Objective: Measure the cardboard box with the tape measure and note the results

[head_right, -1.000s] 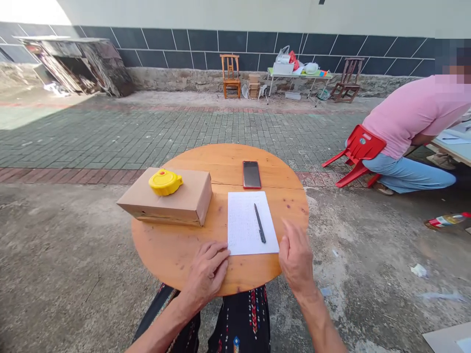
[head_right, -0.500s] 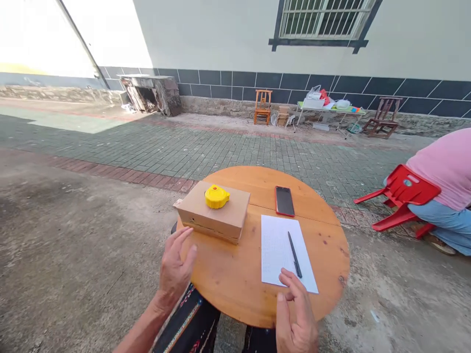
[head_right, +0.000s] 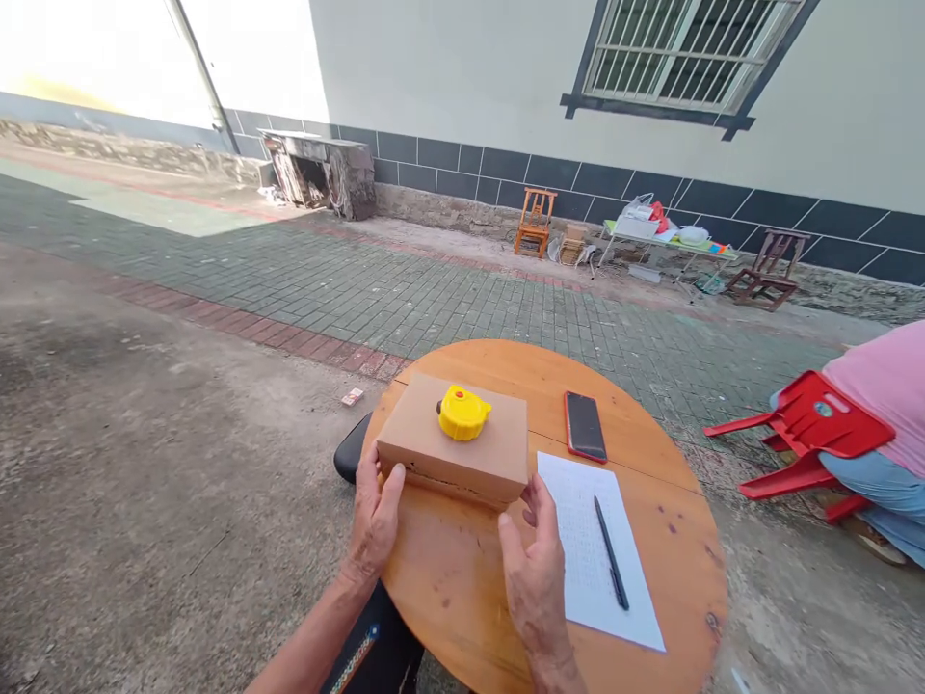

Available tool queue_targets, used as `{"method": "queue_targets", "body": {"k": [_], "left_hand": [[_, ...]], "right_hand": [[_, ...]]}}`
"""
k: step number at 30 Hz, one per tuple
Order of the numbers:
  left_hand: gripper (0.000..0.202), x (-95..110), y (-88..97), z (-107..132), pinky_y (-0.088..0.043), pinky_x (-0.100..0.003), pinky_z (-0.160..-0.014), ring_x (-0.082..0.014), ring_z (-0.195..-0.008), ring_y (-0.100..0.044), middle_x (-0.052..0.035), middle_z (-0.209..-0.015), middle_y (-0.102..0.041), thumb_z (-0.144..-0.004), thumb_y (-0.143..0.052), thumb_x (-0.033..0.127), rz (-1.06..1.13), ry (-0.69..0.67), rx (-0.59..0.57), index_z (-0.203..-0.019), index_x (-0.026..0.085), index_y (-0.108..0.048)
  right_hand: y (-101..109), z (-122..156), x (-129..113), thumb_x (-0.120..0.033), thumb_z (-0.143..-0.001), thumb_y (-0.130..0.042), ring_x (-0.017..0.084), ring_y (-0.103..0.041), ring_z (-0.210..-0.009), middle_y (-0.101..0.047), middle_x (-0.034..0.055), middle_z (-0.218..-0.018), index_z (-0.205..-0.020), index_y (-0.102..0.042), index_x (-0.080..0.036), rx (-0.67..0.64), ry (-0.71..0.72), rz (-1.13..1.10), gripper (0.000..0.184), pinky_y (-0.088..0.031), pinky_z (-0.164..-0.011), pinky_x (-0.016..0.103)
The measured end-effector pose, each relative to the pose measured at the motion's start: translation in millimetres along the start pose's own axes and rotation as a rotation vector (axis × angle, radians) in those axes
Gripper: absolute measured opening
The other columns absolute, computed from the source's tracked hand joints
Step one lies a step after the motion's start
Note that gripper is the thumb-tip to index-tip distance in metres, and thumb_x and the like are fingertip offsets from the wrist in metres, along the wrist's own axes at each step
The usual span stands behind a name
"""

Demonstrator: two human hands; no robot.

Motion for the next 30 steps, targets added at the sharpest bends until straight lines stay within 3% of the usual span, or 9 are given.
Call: {"method": "queue_targets", "body": {"k": [7, 13, 17, 19, 23, 27, 30], "left_hand": [[0.042, -7.2, 3.6, 11.0, -0.036, -0.046, -0.112, -0.0251, -0.127, -0.049, -0.0127, -0.134, -0.054, -0.101, -0.038, 0.040, 0.085, 0.041, 0.067, -0.136, 0.020, -0.047], [0.038, -1.8, 8.4, 11.9, -0.040, -0.043, -0.108, -0.0242, -0.121, -0.052, -0.0113, -0.131, -0.057, -0.101, -0.038, 0.038, 0.105, 0.021, 0.096, -0.131, 0.020, -0.052], [0.037, 3.8, 8.5, 11.2, -0.039, -0.042, -0.109, -0.0239, -0.122, -0.052, -0.0104, -0.128, -0.057, -0.101, -0.037, 0.037, 0.065, -0.029, 0.090, -0.129, 0.021, -0.054], [0.037, 4.7, 8.7, 11.2, -0.039, -0.042, -0.109, -0.0238, -0.122, -0.052, -0.0100, -0.127, -0.057, -0.101, -0.036, 0.038, 0.057, -0.037, 0.094, -0.128, 0.021, -0.055], [0.038, 3.6, 9.6, 11.5, -0.040, -0.042, -0.109, -0.0235, -0.122, -0.052, -0.0096, -0.127, -0.058, -0.102, -0.034, 0.039, 0.062, -0.031, 0.103, -0.128, 0.021, -0.056], [0.040, 4.2, 11.8, 11.6, -0.040, -0.043, -0.108, -0.0235, -0.121, -0.052, -0.0100, -0.126, -0.059, -0.103, -0.032, 0.040, 0.075, -0.041, 0.101, -0.128, 0.021, -0.057], [0.041, 4.7, 11.0, 11.6, -0.041, -0.044, -0.108, -0.0240, -0.122, -0.052, -0.0108, -0.127, -0.059, -0.103, -0.031, 0.040, 0.083, -0.042, 0.086, -0.128, 0.020, -0.057]], "right_hand": [[16.0, -2.4, -4.1, -0.050, -0.083, -0.062, 0.034, -0.057, -0.124, -0.059, 0.0176, -0.139, -0.141, -0.048, -0.016, 0.047, -0.018, 0.059, 0.069, -0.046, -0.100, 0.051], [25.9, 3.2, -6.2, -0.055, -0.084, -0.059, 0.034, -0.060, -0.118, -0.060, 0.0163, -0.137, -0.138, -0.052, -0.018, 0.062, 0.008, 0.170, 0.067, -0.047, -0.097, 0.051], [41.4, -6.4, -39.0, -0.053, -0.085, -0.057, 0.035, -0.059, -0.118, -0.058, 0.0145, -0.140, -0.138, -0.053, -0.021, 0.159, 0.143, 0.292, 0.062, -0.047, -0.096, 0.054], [31.3, -16.6, -71.7, -0.049, -0.087, -0.057, 0.034, -0.056, -0.124, -0.056, 0.0126, -0.142, -0.137, -0.053, -0.023, 0.120, 0.299, 0.338, 0.057, -0.044, -0.102, 0.055], [-22.7, -41.2, -120.2, -0.044, -0.083, -0.063, 0.032, -0.049, -0.134, -0.053, 0.0134, -0.146, -0.141, -0.048, -0.022, -0.102, 0.519, 0.457, 0.065, -0.039, -0.110, 0.054], [-68.3, -62.3, -125.9, -0.044, -0.075, -0.070, 0.037, -0.052, -0.129, -0.057, 0.0185, -0.141, -0.141, -0.048, -0.015, -0.217, 0.538, 0.625, 0.076, -0.041, -0.107, 0.058], [-80.0, -65.1, -126.3, -0.044, -0.074, -0.071, 0.036, -0.059, -0.119, -0.065, 0.0173, -0.129, -0.131, -0.057, -0.016, -0.234, 0.555, 0.638, 0.065, -0.044, -0.102, 0.057]]}}
Point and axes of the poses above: each hand's wrist, its own z-axis away from the middle knuckle, its own y-axis out of the back of the hand, x = y × z, the point moved 10 cm from there along -z, towards the middle knuckle
